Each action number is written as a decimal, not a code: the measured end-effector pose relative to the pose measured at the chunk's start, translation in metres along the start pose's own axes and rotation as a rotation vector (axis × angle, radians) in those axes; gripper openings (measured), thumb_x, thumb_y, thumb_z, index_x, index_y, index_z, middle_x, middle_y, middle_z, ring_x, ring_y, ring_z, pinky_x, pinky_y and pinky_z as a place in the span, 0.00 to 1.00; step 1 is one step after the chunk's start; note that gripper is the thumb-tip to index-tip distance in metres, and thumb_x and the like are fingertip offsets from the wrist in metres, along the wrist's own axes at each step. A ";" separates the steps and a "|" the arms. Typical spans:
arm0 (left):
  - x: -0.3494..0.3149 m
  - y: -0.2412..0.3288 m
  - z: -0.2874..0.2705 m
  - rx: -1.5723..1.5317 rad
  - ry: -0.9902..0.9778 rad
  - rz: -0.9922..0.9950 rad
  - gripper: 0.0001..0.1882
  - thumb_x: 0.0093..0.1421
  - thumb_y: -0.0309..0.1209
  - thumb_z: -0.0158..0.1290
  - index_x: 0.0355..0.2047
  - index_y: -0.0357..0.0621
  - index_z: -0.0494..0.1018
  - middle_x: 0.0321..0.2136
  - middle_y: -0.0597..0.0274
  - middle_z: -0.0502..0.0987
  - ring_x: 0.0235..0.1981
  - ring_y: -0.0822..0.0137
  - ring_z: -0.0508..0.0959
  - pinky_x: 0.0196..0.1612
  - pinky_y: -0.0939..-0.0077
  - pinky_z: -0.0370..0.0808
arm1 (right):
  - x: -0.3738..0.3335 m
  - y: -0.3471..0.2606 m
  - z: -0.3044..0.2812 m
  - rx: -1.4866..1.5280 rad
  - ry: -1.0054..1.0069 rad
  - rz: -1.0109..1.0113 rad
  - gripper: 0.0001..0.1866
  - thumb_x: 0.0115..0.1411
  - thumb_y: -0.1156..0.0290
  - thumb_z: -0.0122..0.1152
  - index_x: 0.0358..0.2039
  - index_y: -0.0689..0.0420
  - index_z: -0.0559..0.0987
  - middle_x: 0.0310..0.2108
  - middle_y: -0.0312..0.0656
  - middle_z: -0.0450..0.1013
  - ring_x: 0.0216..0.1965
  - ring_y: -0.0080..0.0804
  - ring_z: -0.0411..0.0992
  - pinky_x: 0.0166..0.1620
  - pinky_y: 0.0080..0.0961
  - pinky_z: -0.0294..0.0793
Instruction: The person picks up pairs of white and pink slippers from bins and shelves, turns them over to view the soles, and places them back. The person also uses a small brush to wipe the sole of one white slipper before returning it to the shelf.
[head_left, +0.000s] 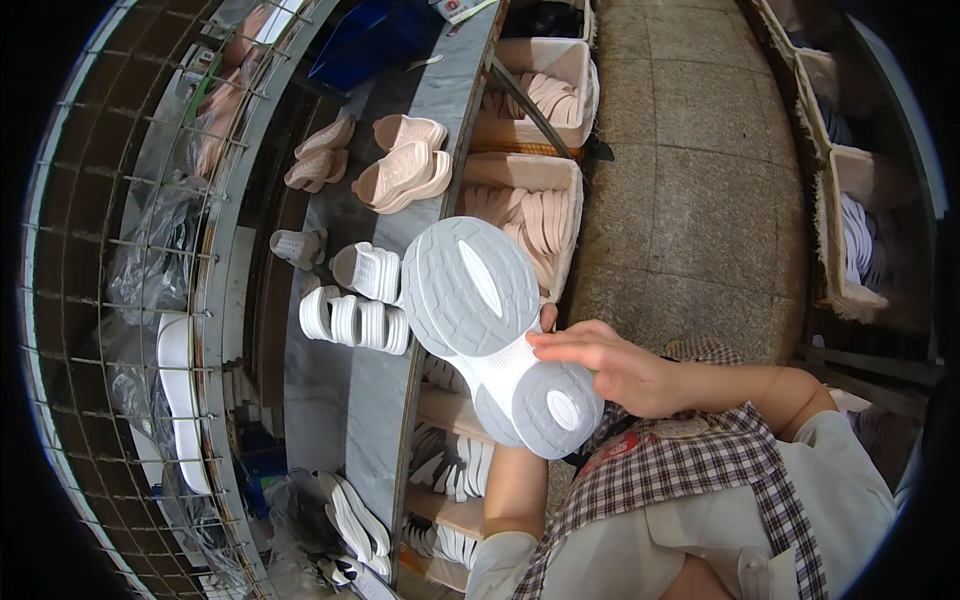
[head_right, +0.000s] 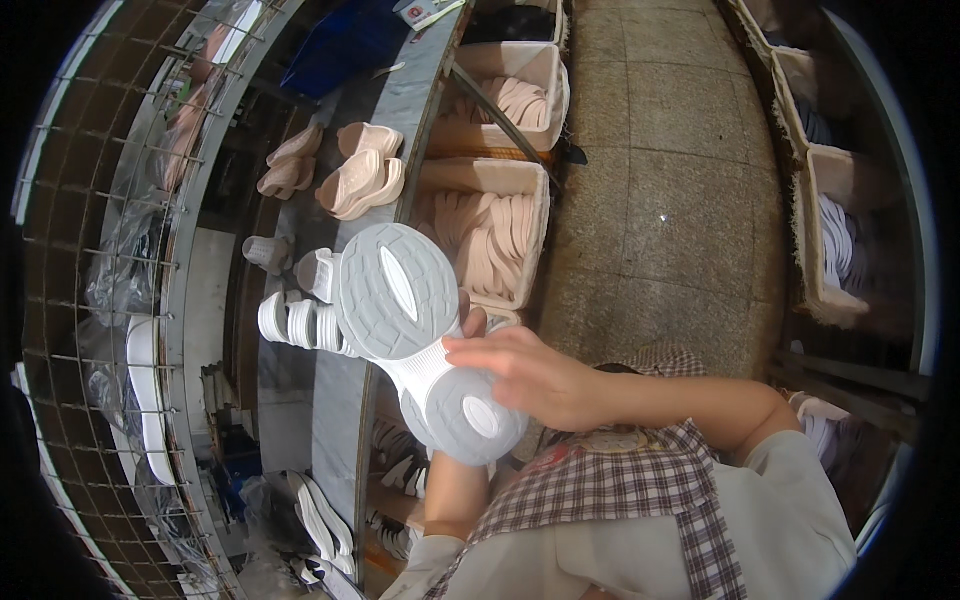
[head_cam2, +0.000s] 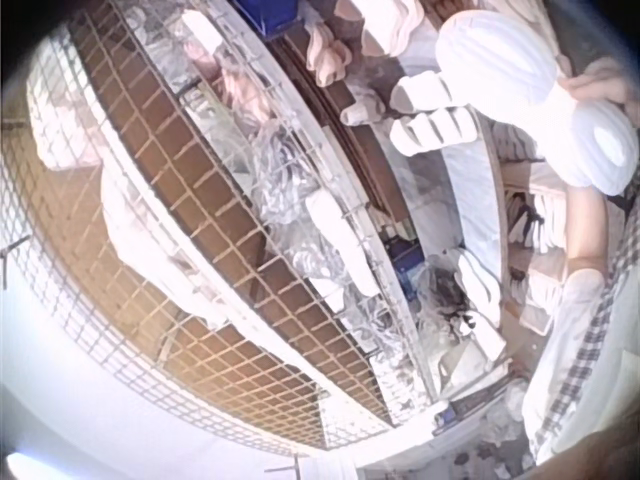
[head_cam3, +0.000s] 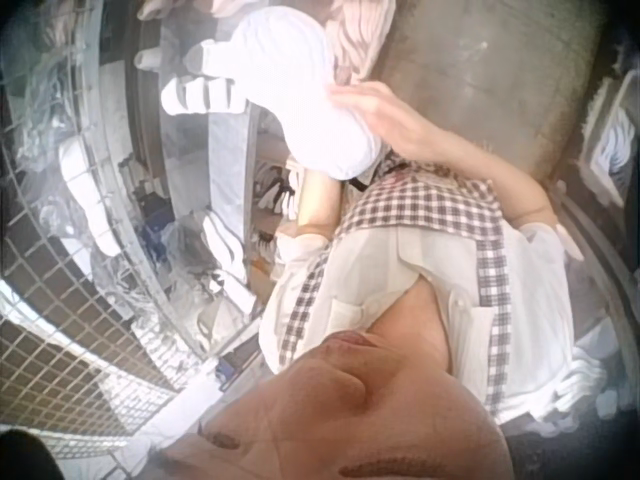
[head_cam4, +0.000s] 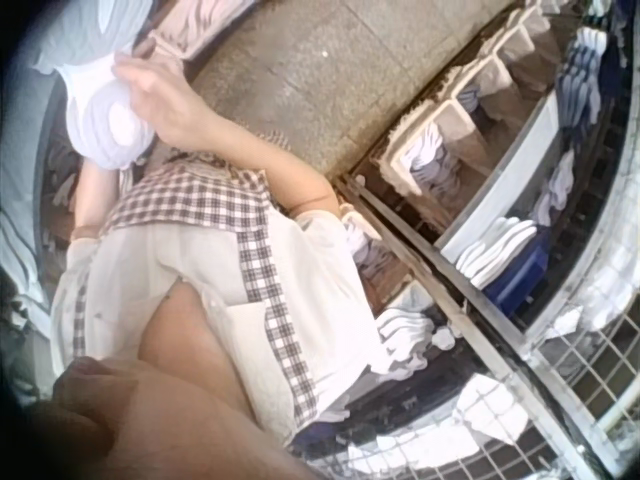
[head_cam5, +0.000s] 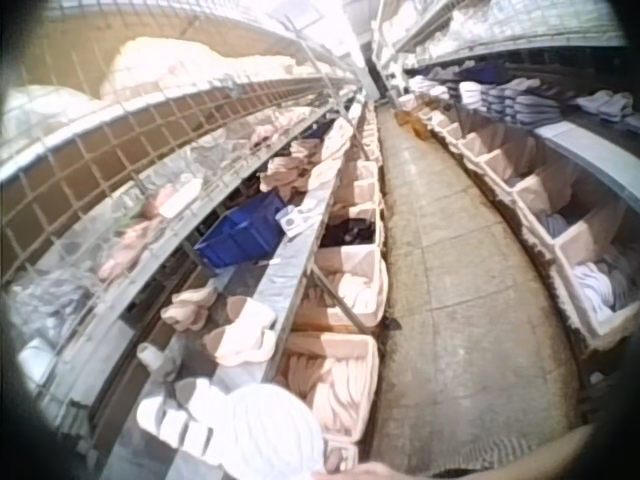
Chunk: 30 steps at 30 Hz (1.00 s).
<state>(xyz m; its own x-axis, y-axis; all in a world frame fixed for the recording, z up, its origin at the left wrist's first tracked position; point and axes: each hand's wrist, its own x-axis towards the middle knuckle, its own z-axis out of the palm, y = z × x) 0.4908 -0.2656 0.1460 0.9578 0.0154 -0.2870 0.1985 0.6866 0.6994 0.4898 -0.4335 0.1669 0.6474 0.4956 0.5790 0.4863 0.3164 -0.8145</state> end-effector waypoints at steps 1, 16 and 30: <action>0.001 0.001 -0.001 -0.027 -0.033 -0.034 0.25 0.66 0.45 0.39 0.60 0.50 0.58 0.47 0.63 0.66 0.43 0.66 0.67 0.46 0.69 0.68 | 0.000 0.000 0.000 0.001 -0.003 0.002 0.23 0.68 0.62 0.39 0.59 0.60 0.62 0.63 0.48 0.55 0.57 0.43 0.56 0.61 0.38 0.49; 0.010 0.000 0.000 -0.094 -0.243 -0.222 0.28 0.64 0.48 0.41 0.62 0.53 0.57 0.29 0.65 0.62 0.27 0.71 0.60 0.30 0.77 0.60 | 0.004 -0.010 0.005 -0.227 0.133 0.197 0.41 0.43 0.59 0.69 0.56 0.58 0.63 0.55 0.51 0.55 0.58 0.51 0.53 0.60 0.42 0.54; 0.030 0.026 0.007 -0.494 -0.474 -0.053 0.30 0.62 0.50 0.43 0.60 0.48 0.59 0.25 0.63 0.64 0.23 0.70 0.61 0.26 0.79 0.61 | -0.003 0.001 -0.037 0.834 0.592 0.426 0.44 0.46 0.55 0.53 0.62 0.62 0.54 0.57 0.51 0.59 0.56 0.39 0.63 0.58 0.34 0.63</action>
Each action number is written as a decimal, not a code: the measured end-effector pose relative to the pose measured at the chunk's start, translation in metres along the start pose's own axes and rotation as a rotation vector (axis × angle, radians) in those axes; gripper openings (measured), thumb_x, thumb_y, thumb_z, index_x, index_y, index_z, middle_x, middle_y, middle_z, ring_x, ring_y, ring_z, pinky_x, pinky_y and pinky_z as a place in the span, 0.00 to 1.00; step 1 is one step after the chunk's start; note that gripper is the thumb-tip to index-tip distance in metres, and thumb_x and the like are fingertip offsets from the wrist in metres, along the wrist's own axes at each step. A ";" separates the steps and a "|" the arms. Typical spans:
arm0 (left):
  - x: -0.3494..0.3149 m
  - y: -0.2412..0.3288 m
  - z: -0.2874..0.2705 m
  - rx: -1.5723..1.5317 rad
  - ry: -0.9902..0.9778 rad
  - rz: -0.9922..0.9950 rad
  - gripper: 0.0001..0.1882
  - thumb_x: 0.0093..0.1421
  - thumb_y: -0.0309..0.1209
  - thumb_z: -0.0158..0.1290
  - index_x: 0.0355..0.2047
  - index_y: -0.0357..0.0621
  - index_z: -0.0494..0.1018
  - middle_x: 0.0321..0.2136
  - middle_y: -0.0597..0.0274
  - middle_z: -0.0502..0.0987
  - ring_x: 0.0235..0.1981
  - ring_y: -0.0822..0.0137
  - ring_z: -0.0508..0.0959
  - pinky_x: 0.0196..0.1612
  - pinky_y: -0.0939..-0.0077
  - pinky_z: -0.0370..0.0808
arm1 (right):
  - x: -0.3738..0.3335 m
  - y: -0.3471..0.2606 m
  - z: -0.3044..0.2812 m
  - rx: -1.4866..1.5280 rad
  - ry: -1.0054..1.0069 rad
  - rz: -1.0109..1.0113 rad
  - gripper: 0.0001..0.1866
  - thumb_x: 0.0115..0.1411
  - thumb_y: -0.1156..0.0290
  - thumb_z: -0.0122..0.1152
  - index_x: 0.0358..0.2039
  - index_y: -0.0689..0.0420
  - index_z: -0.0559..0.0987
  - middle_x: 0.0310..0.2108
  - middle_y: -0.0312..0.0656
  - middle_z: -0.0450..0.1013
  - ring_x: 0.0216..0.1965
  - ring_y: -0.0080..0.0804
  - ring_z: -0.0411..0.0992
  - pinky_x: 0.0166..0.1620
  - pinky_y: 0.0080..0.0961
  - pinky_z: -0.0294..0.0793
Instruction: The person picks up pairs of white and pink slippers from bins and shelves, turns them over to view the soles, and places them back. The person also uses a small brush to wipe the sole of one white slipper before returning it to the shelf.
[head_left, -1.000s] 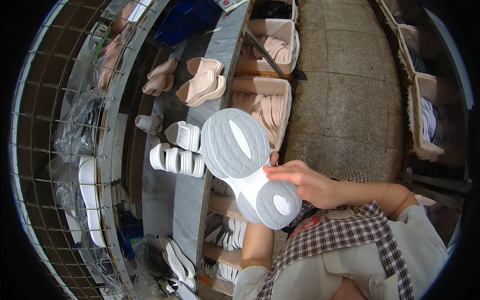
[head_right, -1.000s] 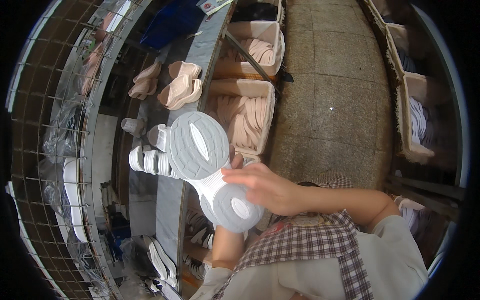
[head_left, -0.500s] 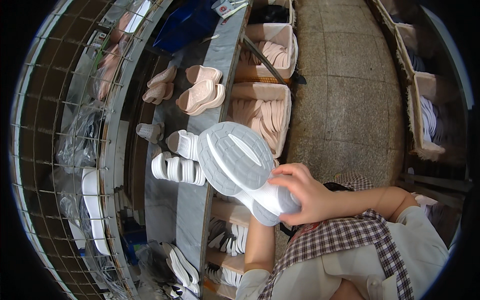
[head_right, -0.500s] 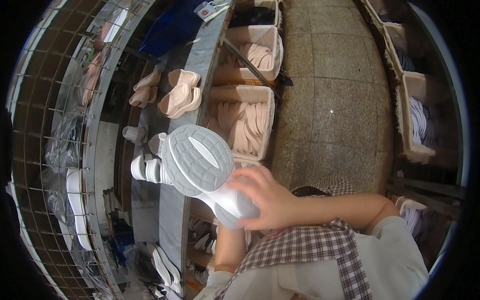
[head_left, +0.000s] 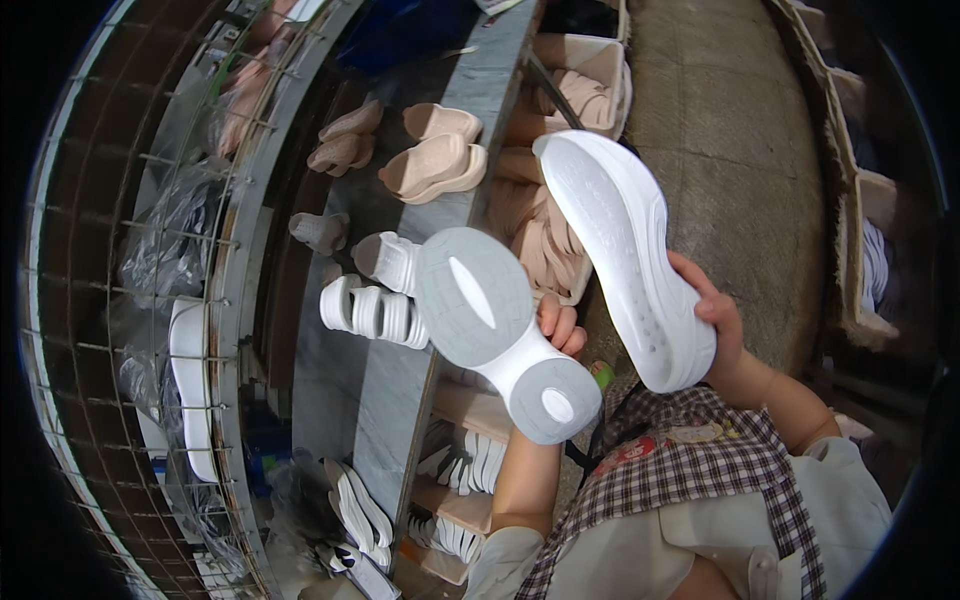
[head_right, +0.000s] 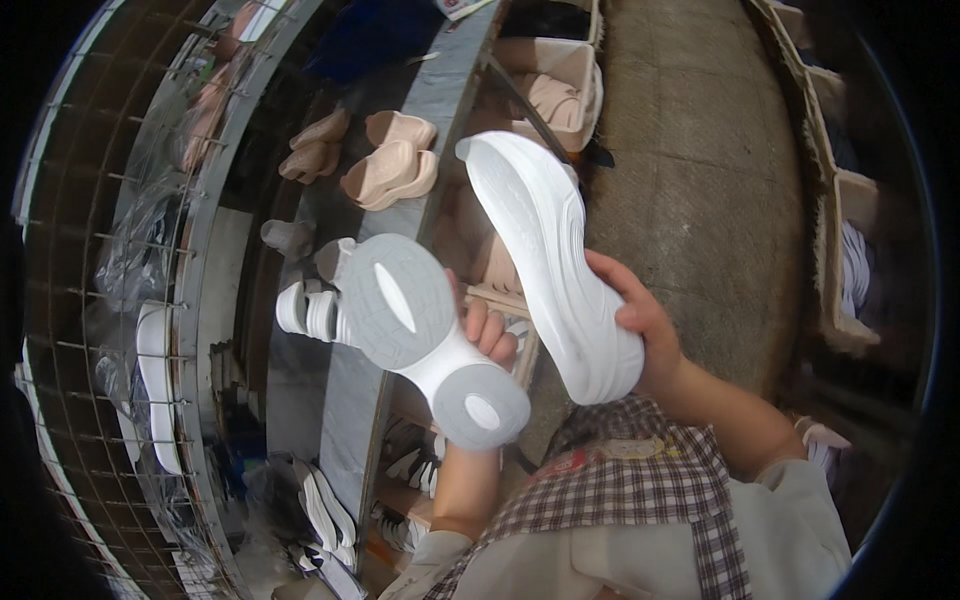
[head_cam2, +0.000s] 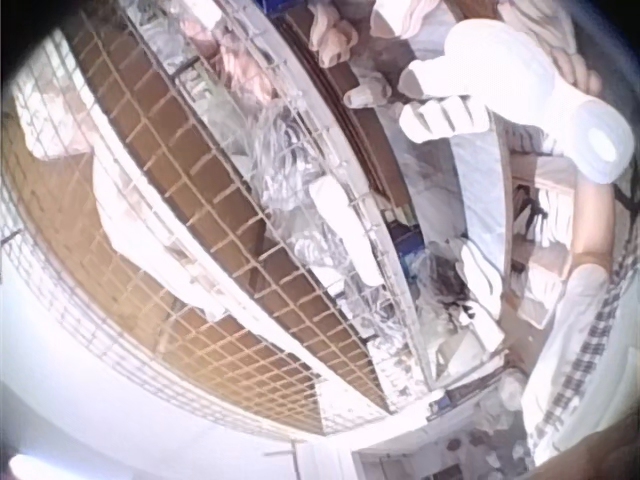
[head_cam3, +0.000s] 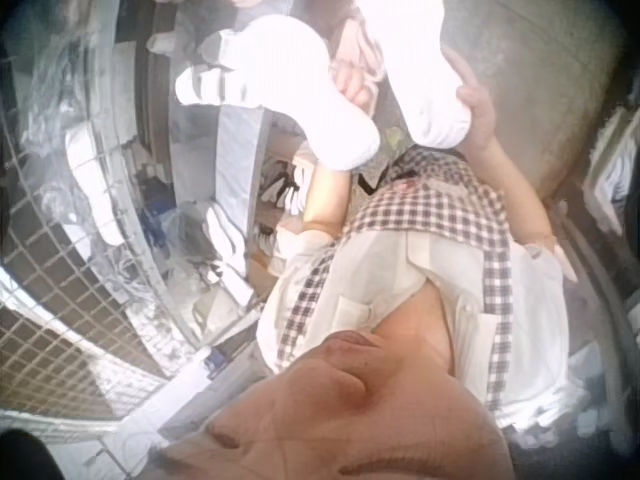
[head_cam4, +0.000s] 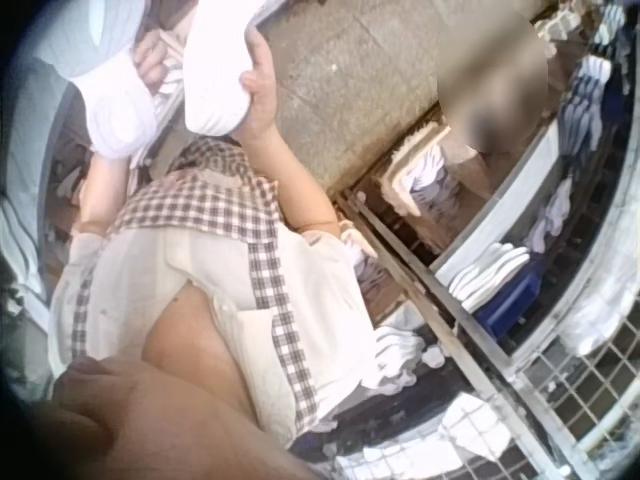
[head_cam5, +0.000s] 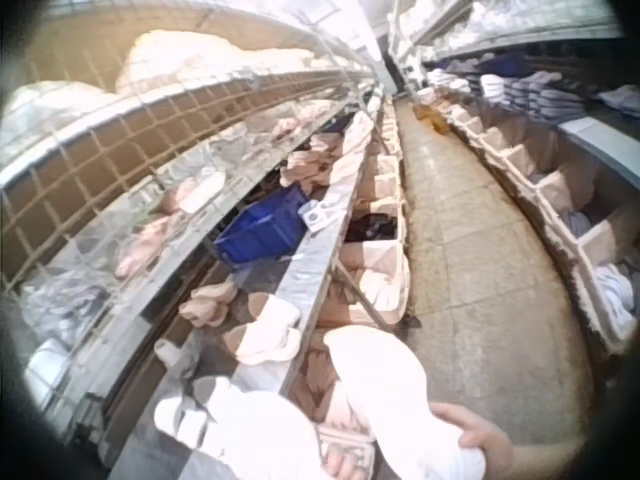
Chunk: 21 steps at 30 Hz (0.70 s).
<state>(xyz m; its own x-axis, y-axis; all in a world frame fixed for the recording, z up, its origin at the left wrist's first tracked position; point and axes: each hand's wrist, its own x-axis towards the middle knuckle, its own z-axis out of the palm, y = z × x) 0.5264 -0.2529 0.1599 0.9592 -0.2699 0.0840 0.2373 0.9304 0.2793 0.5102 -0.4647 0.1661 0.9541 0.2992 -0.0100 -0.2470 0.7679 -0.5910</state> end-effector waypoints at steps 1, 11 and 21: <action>0.001 -0.002 -0.002 0.025 0.154 0.003 0.29 0.63 0.49 0.43 0.59 0.46 0.59 0.27 0.61 0.66 0.25 0.68 0.63 0.28 0.77 0.64 | 0.004 0.006 -0.001 -0.129 -0.059 -0.015 0.44 0.47 0.55 0.54 0.62 0.61 0.54 0.57 0.51 0.59 0.57 0.39 0.62 0.59 0.34 0.62; -0.010 0.030 0.008 0.694 0.488 -0.046 0.33 0.63 0.24 0.45 0.64 0.46 0.43 0.58 0.51 0.58 0.56 0.58 0.65 0.54 0.64 0.68 | 0.054 0.037 0.024 -0.667 -0.224 0.406 0.48 0.50 0.62 0.64 0.63 0.65 0.46 0.60 0.56 0.53 0.62 0.44 0.54 0.62 0.37 0.54; -0.075 0.169 0.024 1.151 0.449 0.619 0.34 0.61 0.34 0.50 0.64 0.46 0.47 0.61 0.49 0.57 0.61 0.57 0.60 0.57 0.58 0.62 | 0.231 0.081 0.128 -0.379 -0.396 0.527 0.31 0.62 0.50 0.41 0.57 0.61 0.63 0.48 0.48 0.71 0.45 0.33 0.74 0.50 0.33 0.72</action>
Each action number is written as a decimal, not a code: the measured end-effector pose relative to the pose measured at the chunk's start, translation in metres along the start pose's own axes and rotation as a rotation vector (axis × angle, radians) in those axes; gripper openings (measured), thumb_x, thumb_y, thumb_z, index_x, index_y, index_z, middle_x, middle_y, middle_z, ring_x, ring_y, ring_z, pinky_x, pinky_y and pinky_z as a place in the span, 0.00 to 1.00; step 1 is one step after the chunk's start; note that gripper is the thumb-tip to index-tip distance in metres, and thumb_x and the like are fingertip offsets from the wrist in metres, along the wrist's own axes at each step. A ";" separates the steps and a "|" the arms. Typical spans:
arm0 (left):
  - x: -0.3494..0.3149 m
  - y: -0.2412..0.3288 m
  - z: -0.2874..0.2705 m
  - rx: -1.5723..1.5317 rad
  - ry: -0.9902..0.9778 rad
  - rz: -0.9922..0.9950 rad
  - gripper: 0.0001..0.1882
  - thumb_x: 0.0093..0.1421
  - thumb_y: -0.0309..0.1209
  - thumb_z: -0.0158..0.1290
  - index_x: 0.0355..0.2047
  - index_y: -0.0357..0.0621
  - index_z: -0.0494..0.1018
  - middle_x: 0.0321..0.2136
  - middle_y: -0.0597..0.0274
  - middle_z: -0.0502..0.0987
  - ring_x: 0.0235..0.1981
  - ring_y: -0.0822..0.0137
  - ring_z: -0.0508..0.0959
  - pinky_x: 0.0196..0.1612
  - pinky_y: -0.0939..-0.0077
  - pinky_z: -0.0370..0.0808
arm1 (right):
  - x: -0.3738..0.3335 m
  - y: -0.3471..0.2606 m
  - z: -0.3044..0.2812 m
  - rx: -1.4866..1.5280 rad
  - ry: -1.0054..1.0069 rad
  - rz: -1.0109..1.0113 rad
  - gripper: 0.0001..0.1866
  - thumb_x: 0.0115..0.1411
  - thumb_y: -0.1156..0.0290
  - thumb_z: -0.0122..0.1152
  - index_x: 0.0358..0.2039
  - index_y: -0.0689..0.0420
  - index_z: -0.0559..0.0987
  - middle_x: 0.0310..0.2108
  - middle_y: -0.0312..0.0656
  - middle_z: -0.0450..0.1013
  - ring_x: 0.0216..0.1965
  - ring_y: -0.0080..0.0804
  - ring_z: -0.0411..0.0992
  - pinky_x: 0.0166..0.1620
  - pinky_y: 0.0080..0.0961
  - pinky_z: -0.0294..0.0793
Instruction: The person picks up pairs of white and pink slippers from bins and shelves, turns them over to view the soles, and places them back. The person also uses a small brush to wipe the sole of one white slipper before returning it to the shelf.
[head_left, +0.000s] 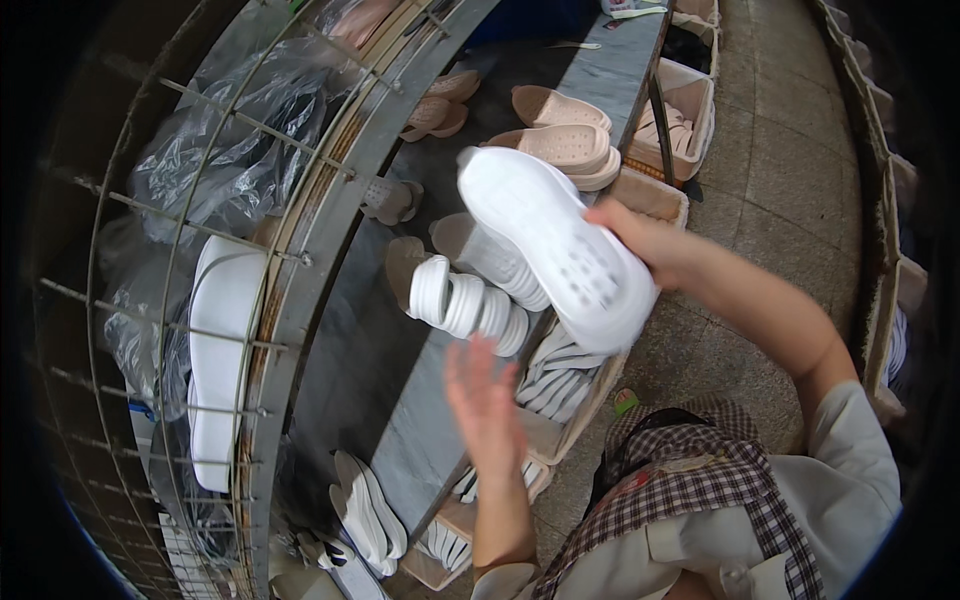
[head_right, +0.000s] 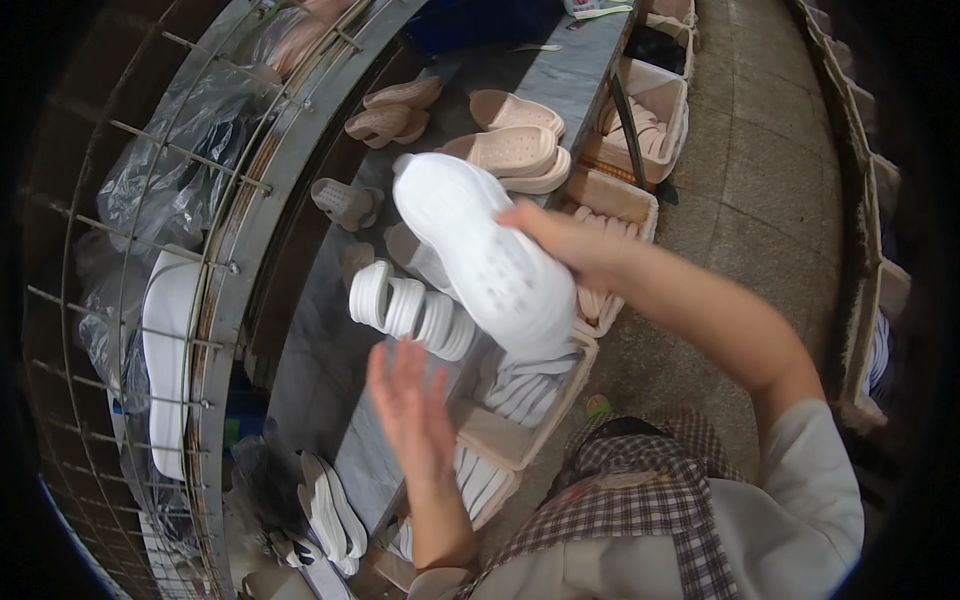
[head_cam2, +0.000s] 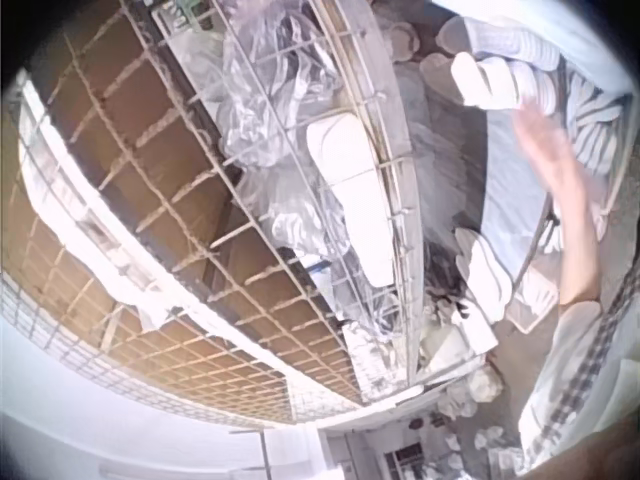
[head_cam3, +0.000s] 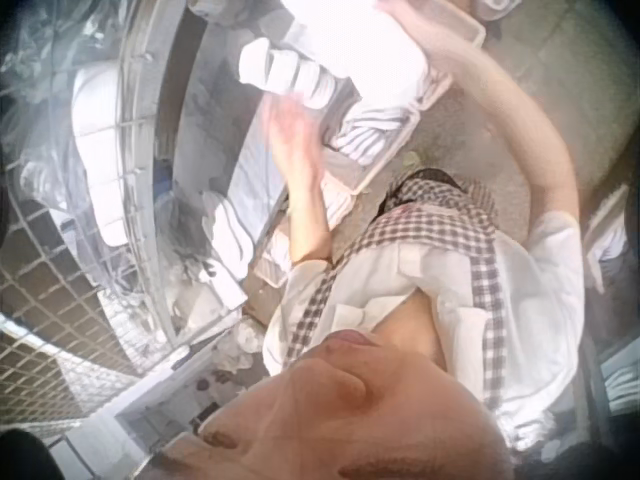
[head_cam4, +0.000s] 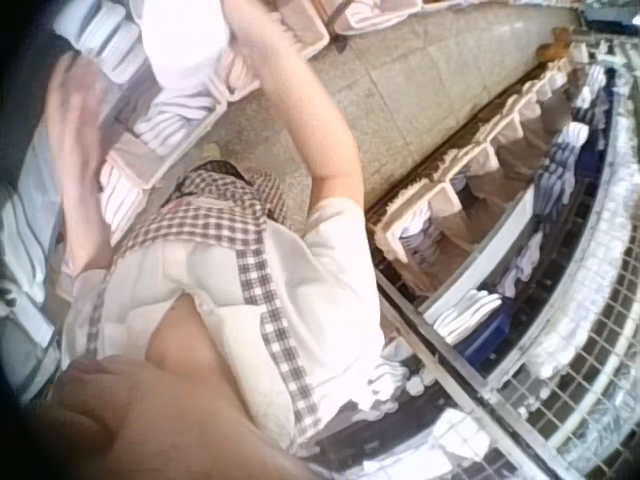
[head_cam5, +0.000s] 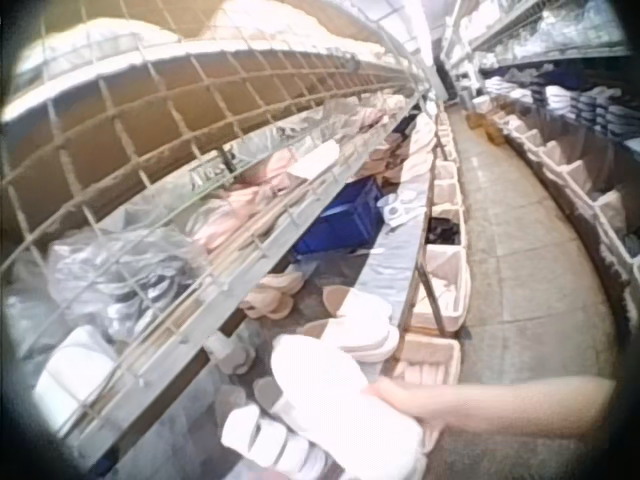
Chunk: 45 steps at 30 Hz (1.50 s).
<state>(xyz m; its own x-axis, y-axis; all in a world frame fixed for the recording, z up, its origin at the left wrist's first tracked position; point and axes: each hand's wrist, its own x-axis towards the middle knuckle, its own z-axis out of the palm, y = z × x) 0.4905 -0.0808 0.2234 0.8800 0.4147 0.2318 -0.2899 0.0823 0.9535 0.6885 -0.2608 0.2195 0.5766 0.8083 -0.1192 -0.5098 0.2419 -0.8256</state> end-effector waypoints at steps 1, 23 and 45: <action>0.008 0.005 -0.021 0.101 0.104 0.058 0.32 0.61 0.33 0.50 0.62 0.45 0.50 0.59 0.50 0.59 0.59 0.58 0.62 0.55 0.60 0.64 | 0.031 -0.012 0.002 -0.049 0.067 0.105 0.32 0.61 0.48 0.42 0.56 0.60 0.65 0.49 0.47 0.71 0.47 0.34 0.73 0.51 0.34 0.70; 0.418 -0.113 -0.244 1.134 -0.330 -0.255 0.44 0.43 0.18 0.62 0.61 0.36 0.53 0.56 0.46 0.62 0.56 0.53 0.65 0.48 0.63 0.73 | 0.166 -0.023 0.018 -0.824 0.373 0.084 0.51 0.51 0.31 0.49 0.57 0.69 0.62 0.59 0.61 0.58 0.60 0.48 0.58 0.59 0.37 0.59; 0.495 -0.142 -0.278 0.367 -0.018 -0.356 0.17 0.58 0.30 0.47 0.47 0.38 0.67 0.45 0.50 0.70 0.43 0.57 0.72 0.39 0.63 0.74 | -0.061 0.178 -0.005 0.040 0.957 -0.106 0.07 0.59 0.74 0.55 0.38 0.60 0.72 0.28 0.33 0.71 0.27 0.19 0.71 0.28 0.16 0.70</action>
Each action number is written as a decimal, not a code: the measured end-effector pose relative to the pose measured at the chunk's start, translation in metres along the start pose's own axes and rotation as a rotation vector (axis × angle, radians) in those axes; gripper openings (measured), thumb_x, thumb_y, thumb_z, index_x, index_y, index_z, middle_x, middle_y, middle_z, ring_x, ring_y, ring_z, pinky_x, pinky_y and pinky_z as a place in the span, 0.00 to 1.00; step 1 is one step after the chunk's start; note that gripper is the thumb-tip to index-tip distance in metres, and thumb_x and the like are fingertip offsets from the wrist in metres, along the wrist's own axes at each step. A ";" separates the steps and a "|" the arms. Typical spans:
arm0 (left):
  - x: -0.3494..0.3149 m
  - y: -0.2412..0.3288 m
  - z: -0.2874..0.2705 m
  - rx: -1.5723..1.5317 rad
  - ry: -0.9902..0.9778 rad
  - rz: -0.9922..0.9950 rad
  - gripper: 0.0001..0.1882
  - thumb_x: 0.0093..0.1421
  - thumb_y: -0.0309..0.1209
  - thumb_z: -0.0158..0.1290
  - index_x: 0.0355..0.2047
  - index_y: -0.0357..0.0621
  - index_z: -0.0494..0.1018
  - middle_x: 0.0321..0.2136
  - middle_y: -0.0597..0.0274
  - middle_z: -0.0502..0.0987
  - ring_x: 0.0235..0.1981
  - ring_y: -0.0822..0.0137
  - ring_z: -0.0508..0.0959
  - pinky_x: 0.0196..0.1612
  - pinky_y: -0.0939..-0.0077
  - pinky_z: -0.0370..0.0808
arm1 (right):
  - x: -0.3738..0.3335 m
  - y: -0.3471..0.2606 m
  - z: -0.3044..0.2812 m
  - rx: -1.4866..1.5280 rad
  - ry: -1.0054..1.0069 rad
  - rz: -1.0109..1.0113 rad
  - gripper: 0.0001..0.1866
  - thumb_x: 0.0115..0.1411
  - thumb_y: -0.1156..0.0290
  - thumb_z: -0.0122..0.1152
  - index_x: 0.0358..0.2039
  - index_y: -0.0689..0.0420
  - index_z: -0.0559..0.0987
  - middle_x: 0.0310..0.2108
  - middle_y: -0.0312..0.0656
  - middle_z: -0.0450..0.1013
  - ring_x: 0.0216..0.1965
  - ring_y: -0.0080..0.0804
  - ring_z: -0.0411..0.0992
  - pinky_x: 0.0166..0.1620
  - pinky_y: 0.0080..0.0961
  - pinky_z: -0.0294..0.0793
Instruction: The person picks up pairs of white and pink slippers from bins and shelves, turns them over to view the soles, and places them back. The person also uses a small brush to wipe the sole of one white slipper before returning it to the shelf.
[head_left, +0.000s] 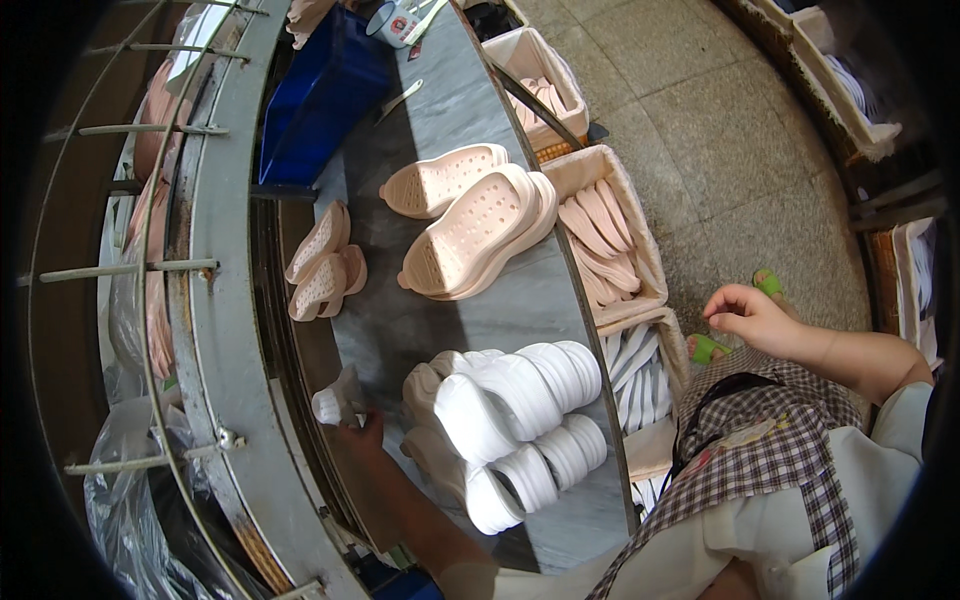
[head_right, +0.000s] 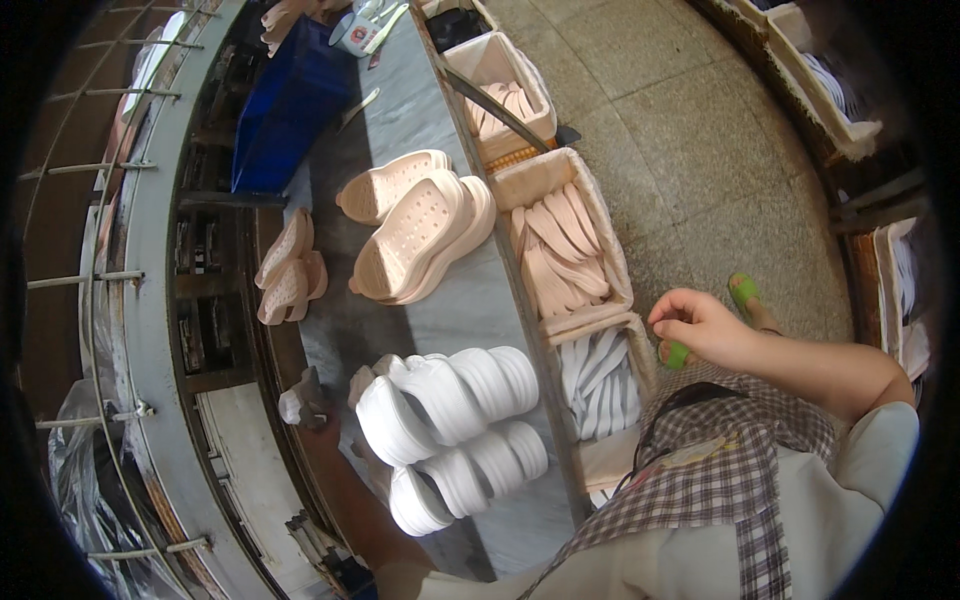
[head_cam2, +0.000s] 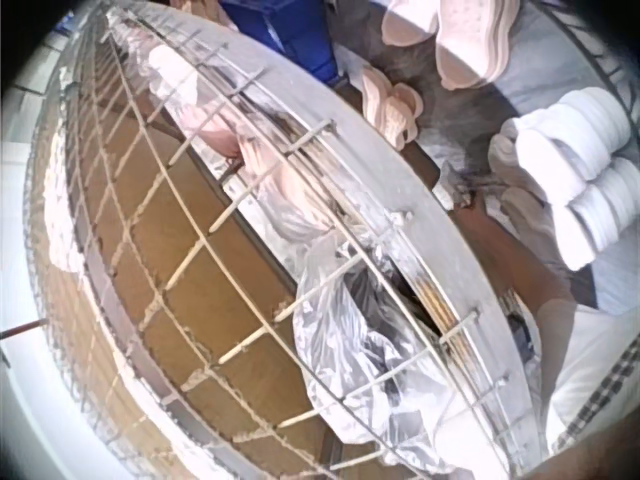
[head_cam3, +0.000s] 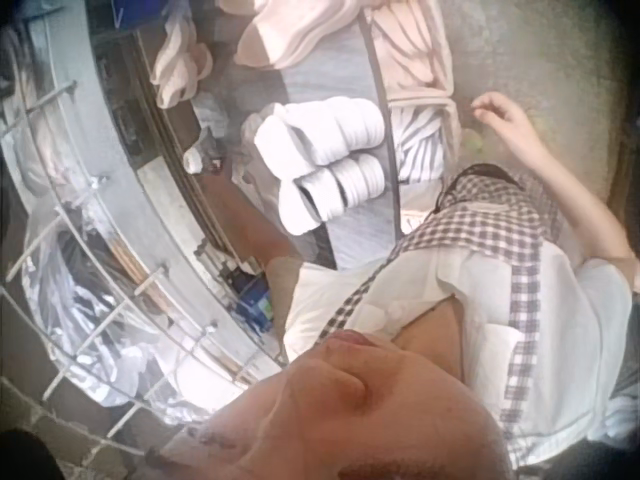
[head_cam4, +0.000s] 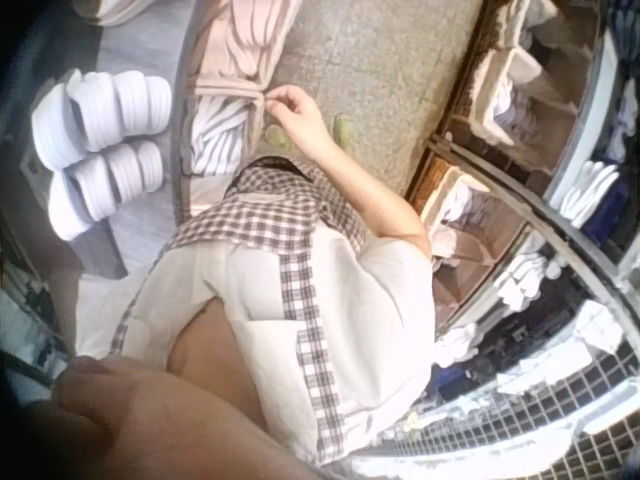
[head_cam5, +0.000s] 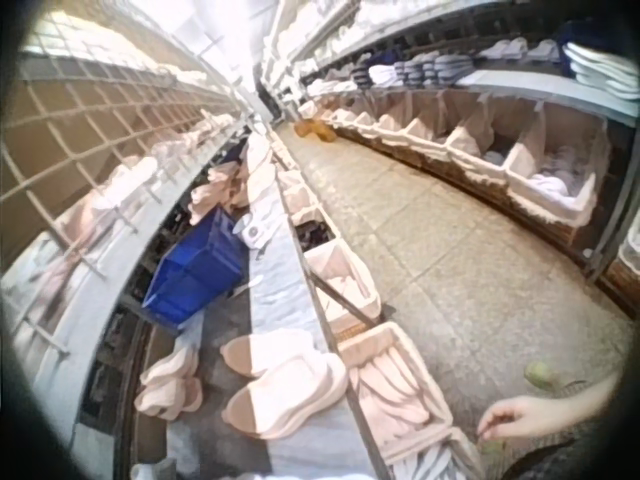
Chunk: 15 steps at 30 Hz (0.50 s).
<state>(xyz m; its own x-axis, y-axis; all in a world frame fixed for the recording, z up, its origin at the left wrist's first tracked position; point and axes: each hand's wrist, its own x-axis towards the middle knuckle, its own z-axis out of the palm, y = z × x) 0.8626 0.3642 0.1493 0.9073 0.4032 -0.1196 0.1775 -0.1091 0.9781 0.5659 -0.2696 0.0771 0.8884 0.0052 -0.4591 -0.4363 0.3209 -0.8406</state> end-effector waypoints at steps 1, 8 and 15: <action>-0.007 0.015 0.005 -0.365 0.086 -0.135 0.16 0.60 0.30 0.44 0.48 0.40 0.66 0.47 0.49 0.68 0.44 0.55 0.71 0.40 0.62 0.74 | 0.003 -0.002 -0.001 0.006 -0.016 -0.013 0.08 0.59 0.73 0.55 0.39 0.59 0.72 0.29 0.33 0.71 0.28 0.19 0.71 0.29 0.16 0.70; -0.155 0.149 0.096 -0.547 -0.026 -0.168 0.19 0.57 0.30 0.48 0.47 0.35 0.65 0.44 0.47 0.71 0.45 0.53 0.73 0.43 0.55 0.75 | 0.042 -0.053 0.017 -0.028 -0.175 -0.399 0.16 0.59 0.71 0.57 0.47 0.60 0.70 0.36 0.37 0.72 0.38 0.20 0.70 0.43 0.20 0.70; -0.383 0.176 0.237 0.098 -0.541 0.006 0.29 0.50 0.27 0.55 0.53 0.37 0.62 0.43 0.51 0.74 0.41 0.54 0.77 0.45 0.64 0.76 | 0.034 -0.120 0.037 0.318 -0.660 -0.293 0.29 0.65 0.52 0.45 0.61 0.56 0.59 0.56 0.43 0.63 0.56 0.29 0.62 0.58 0.28 0.60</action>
<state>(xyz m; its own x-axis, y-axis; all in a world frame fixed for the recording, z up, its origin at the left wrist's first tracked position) 0.6364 -0.0250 0.3265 0.9703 -0.1198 -0.2099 0.1828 -0.2049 0.9616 0.6531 -0.2729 0.1728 0.9055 0.4077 0.1177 -0.1977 0.6508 -0.7331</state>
